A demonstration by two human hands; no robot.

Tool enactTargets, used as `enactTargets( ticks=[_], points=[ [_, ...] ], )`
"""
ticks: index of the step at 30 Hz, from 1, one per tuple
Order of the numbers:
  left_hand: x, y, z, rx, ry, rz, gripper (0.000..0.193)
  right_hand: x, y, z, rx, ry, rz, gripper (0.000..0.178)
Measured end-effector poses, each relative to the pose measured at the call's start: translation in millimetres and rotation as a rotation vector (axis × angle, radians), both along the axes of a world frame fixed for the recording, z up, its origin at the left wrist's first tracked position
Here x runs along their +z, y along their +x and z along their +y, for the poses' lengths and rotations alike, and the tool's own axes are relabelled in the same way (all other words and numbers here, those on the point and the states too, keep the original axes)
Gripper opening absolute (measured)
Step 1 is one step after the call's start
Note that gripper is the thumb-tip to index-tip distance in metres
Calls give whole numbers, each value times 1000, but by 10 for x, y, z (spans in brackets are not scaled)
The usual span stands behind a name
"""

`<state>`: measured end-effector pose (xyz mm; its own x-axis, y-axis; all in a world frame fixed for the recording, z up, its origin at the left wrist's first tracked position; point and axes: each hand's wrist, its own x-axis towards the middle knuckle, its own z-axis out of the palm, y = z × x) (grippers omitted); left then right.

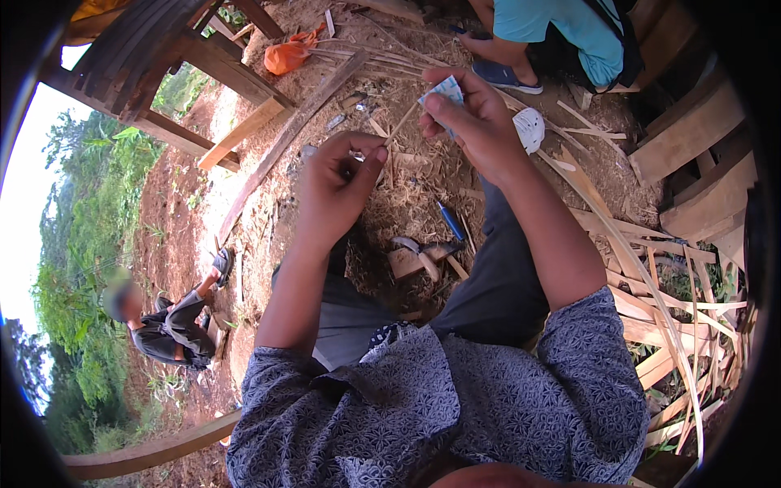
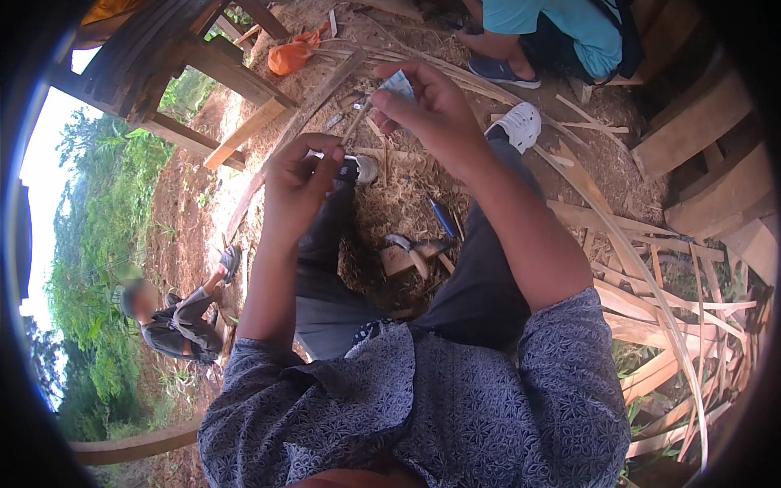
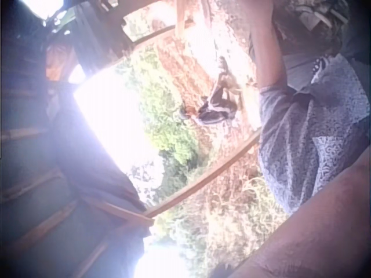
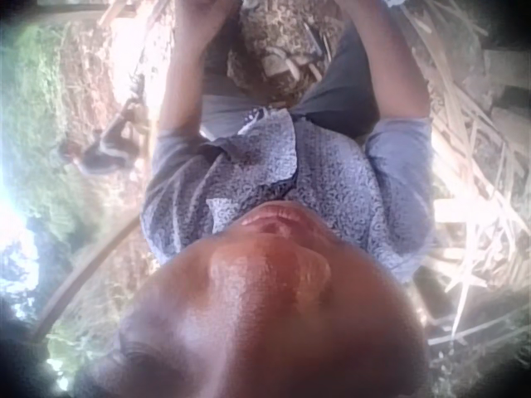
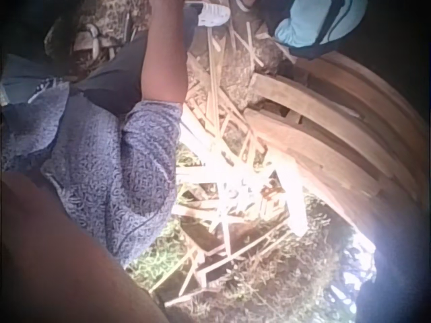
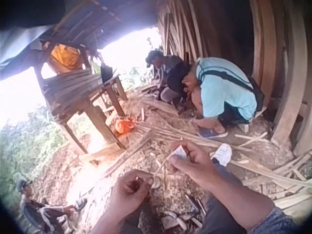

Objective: The person sits on the ground and uses a knife to shave and shape a thin wooden stick. They rotate the stick and scrape the surface to smooth it. The person then uses a small piece of sandpaper to rub the stick for a finer finish.

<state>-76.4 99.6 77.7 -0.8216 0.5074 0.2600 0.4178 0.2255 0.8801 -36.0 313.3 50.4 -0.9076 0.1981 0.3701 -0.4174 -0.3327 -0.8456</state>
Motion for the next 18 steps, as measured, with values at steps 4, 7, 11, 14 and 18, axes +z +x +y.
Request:
enactTargets(
  ticks=[4,7,11,14,18],
  points=[
    [18,-13,7,1,-27,4,9,-8,-16,27,-11,-40,13,29],
    [91,16,-3,-25,-100,33,11,-20,-12,3,51,-7,-13,28],
    [169,50,-18,-30,-137,83,13,-49,-8,-67,111,95,-49,27],
    [137,32,-32,-42,-89,171,18,-22,16,-81,114,93,-100,26],
    [209,96,-74,-70,-168,268,24,-88,-28,-9,127,75,-78,31]
  ],
)
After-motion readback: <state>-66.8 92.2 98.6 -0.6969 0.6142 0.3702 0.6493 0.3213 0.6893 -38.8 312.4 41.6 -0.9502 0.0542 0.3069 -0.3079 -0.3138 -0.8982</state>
